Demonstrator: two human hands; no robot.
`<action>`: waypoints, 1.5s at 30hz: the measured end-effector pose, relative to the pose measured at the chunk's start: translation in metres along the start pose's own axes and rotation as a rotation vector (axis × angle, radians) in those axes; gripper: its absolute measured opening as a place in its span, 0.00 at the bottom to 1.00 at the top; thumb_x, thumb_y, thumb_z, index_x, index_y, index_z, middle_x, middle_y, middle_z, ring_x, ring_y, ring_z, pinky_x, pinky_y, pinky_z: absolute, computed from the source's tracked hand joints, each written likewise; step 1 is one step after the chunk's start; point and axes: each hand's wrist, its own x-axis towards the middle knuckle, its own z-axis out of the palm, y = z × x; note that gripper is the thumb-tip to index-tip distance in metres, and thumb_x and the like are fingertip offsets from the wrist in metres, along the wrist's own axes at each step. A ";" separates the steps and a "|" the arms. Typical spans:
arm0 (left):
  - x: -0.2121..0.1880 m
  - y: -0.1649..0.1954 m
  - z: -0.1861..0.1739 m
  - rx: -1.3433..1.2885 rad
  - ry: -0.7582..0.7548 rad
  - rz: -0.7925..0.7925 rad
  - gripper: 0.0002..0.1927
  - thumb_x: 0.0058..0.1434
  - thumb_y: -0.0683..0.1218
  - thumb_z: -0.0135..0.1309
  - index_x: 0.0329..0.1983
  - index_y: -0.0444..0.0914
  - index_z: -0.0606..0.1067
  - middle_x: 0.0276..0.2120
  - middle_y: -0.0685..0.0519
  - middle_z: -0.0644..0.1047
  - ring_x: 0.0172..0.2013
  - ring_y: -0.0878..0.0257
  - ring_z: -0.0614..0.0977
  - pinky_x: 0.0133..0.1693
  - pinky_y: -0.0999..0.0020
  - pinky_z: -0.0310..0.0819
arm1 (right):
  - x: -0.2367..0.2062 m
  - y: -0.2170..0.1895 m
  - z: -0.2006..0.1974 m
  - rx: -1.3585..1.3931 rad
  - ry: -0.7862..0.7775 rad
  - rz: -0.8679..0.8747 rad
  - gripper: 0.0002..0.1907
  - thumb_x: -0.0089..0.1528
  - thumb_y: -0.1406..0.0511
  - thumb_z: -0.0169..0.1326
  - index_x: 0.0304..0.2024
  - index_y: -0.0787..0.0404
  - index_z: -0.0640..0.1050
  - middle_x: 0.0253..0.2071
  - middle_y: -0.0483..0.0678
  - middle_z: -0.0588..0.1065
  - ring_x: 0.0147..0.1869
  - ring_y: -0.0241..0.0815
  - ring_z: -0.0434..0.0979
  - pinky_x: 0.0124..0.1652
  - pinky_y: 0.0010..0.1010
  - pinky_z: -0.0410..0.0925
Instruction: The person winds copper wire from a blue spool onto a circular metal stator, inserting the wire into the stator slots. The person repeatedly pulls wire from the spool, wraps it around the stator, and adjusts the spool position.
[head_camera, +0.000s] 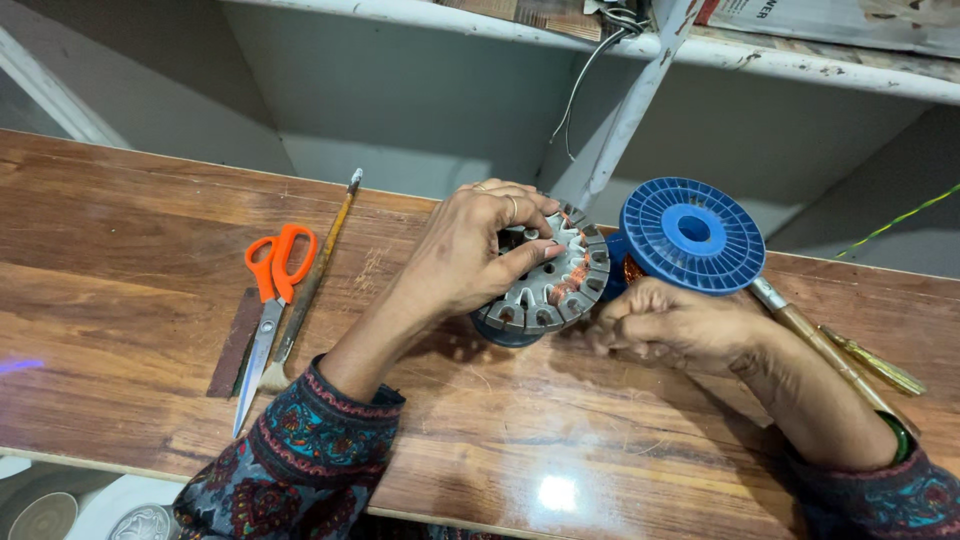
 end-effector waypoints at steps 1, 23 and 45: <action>0.000 0.000 0.000 0.004 -0.008 -0.019 0.09 0.56 0.46 0.65 0.35 0.35 0.82 0.47 0.48 0.84 0.51 0.53 0.83 0.53 0.58 0.75 | -0.001 0.001 0.000 -0.061 0.043 0.058 0.11 0.62 0.73 0.51 0.30 0.69 0.84 0.25 0.51 0.75 0.23 0.35 0.57 0.23 0.27 0.54; -0.001 -0.001 -0.001 0.031 -0.010 -0.048 0.10 0.56 0.46 0.65 0.38 0.37 0.83 0.48 0.47 0.83 0.51 0.53 0.84 0.55 0.58 0.74 | -0.005 -0.029 0.064 -0.553 0.139 -0.357 0.15 0.66 0.60 0.56 0.48 0.64 0.83 0.39 0.51 0.84 0.39 0.42 0.84 0.38 0.34 0.74; -0.002 0.000 -0.001 0.034 -0.012 -0.060 0.11 0.56 0.46 0.65 0.39 0.37 0.84 0.48 0.47 0.83 0.51 0.54 0.84 0.54 0.57 0.75 | -0.051 -0.079 0.041 -0.314 -0.024 -0.414 0.11 0.66 0.70 0.52 0.41 0.65 0.86 0.47 0.53 0.84 0.55 0.49 0.83 0.56 0.44 0.75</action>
